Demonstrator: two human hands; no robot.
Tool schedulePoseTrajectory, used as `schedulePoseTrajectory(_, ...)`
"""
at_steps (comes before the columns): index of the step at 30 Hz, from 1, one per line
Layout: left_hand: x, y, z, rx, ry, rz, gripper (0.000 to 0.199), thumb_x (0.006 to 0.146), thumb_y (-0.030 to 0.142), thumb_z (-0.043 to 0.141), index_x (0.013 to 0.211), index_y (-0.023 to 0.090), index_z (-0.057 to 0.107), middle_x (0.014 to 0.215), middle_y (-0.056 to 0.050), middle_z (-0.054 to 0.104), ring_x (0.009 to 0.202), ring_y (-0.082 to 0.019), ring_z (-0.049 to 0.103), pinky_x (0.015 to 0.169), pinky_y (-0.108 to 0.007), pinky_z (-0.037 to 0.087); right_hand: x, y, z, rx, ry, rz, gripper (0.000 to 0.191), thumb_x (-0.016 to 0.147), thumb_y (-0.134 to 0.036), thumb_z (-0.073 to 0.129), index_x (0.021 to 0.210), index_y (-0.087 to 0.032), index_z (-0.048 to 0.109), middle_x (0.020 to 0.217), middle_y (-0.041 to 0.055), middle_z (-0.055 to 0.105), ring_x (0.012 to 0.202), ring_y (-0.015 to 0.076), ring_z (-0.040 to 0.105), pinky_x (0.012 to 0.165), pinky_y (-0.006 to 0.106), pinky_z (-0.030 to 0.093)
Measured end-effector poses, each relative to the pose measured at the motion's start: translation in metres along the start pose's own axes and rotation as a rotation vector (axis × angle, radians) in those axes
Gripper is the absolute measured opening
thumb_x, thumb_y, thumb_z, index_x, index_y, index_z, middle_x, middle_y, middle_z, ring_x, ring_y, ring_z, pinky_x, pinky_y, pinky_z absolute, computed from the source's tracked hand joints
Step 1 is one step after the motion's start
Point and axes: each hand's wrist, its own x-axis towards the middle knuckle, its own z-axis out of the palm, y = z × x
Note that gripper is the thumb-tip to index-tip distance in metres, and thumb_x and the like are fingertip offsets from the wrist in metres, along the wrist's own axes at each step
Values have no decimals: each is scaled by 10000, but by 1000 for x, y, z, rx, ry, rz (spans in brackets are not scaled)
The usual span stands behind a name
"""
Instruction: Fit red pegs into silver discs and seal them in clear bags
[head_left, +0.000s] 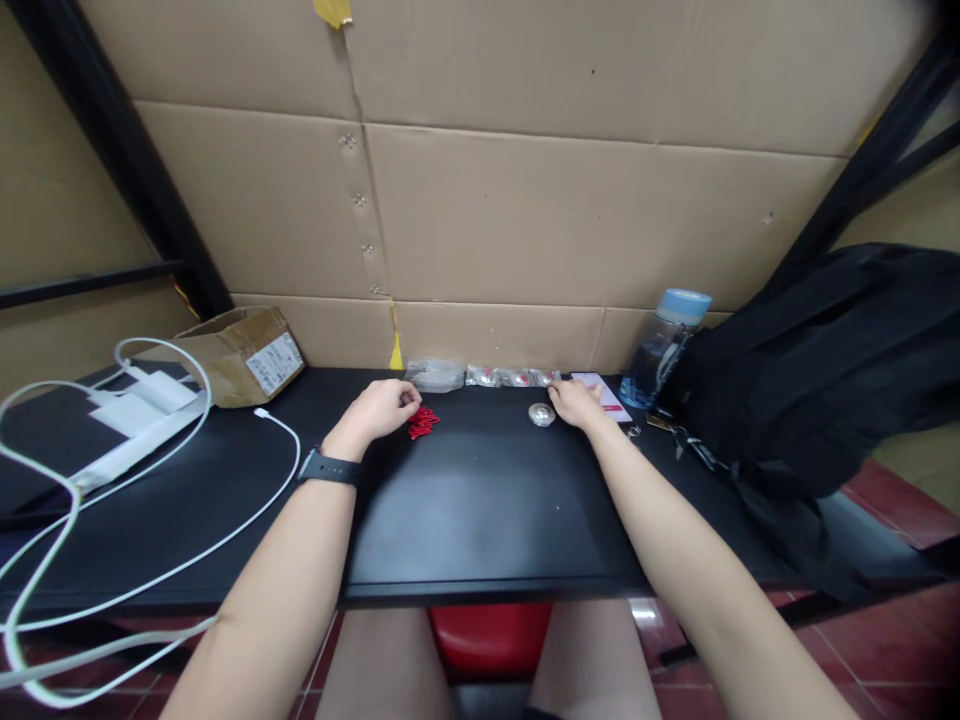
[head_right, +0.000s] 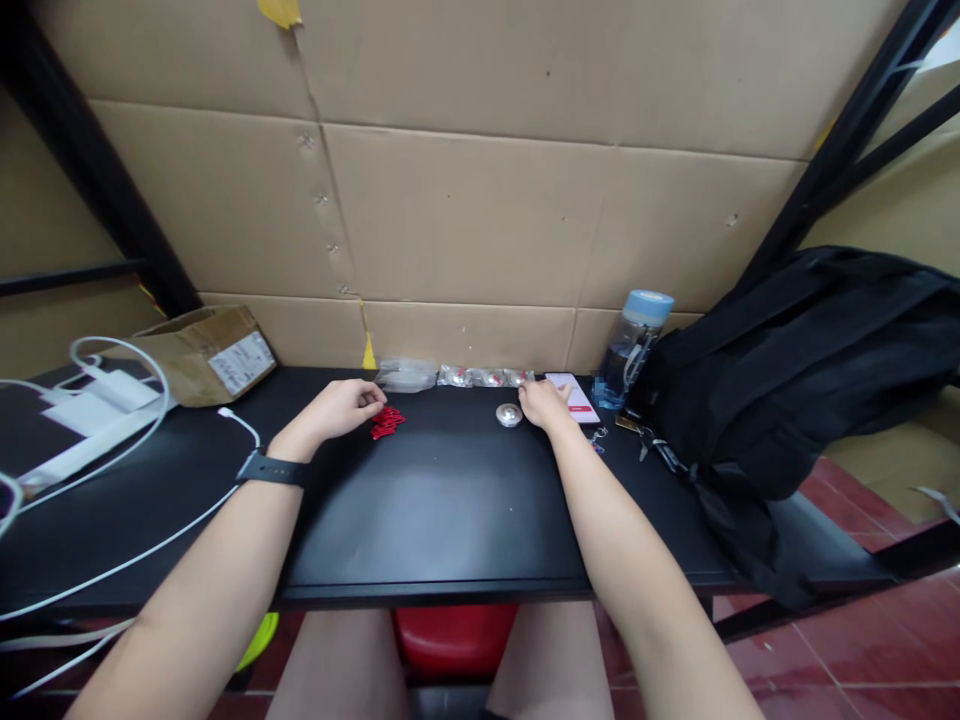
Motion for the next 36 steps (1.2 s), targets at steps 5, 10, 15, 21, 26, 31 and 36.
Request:
schedulePoseTrajectory(5,-1,5,3,-9,-47,53,156,784,338,649,784,238,769,798,-33,765,751,-206,701,674,-268,477,0,1,-5,136,43,-159,398,1056,-342,375,1258,-208,691,1409,151,626,1305,311,550,1036,488,420)
schedulePoseTrajectory(10,3,13,13,68,-50,115,172,760,347,714,860,251,815,893,-61,753,812,-226,696,754,-295,504,-9,-1,-13,309,-49,-427,384,849,-380,747,1162,-159,737,1163,124,750,1028,252,699,924,326,516)
schedulePoseTrajectory(15,6,22,27,147,4,98,104,758,228,702,741,256,801,928,-74,726,881,-250,671,849,-327,503,-15,-4,-16,363,-116,-408,317,818,-270,762,1120,-174,749,1033,91,785,911,228,722,835,296,530)
schedulePoseTrajectory(21,3,33,27,155,86,53,124,847,228,631,795,236,743,1010,-81,728,963,-274,662,826,-344,489,-19,-4,-25,336,-89,-414,191,894,-281,677,1041,-196,765,980,71,788,873,213,719,807,288,517)
schedulePoseTrajectory(26,-2,57,18,-189,171,137,163,966,282,514,957,220,664,911,-29,757,836,-190,694,786,-281,487,-24,-12,-30,434,56,-367,249,933,-326,645,1132,-200,726,1027,77,781,803,192,708,797,302,530)
schedulePoseTrajectory(31,-6,79,19,-368,205,142,200,902,383,645,911,213,749,987,-39,791,861,-210,705,779,-295,501,-33,-41,-25,838,108,-346,361,897,-381,683,1219,-221,643,1208,96,726,770,164,709,731,310,571)
schedulePoseTrajectory(36,-5,84,30,-564,231,114,274,876,404,706,1063,213,764,1055,-68,797,951,-247,739,801,-317,525,-44,-75,-17,1175,123,-403,447,771,-373,815,1146,-230,619,1214,96,700,1034,217,713,793,315,582)
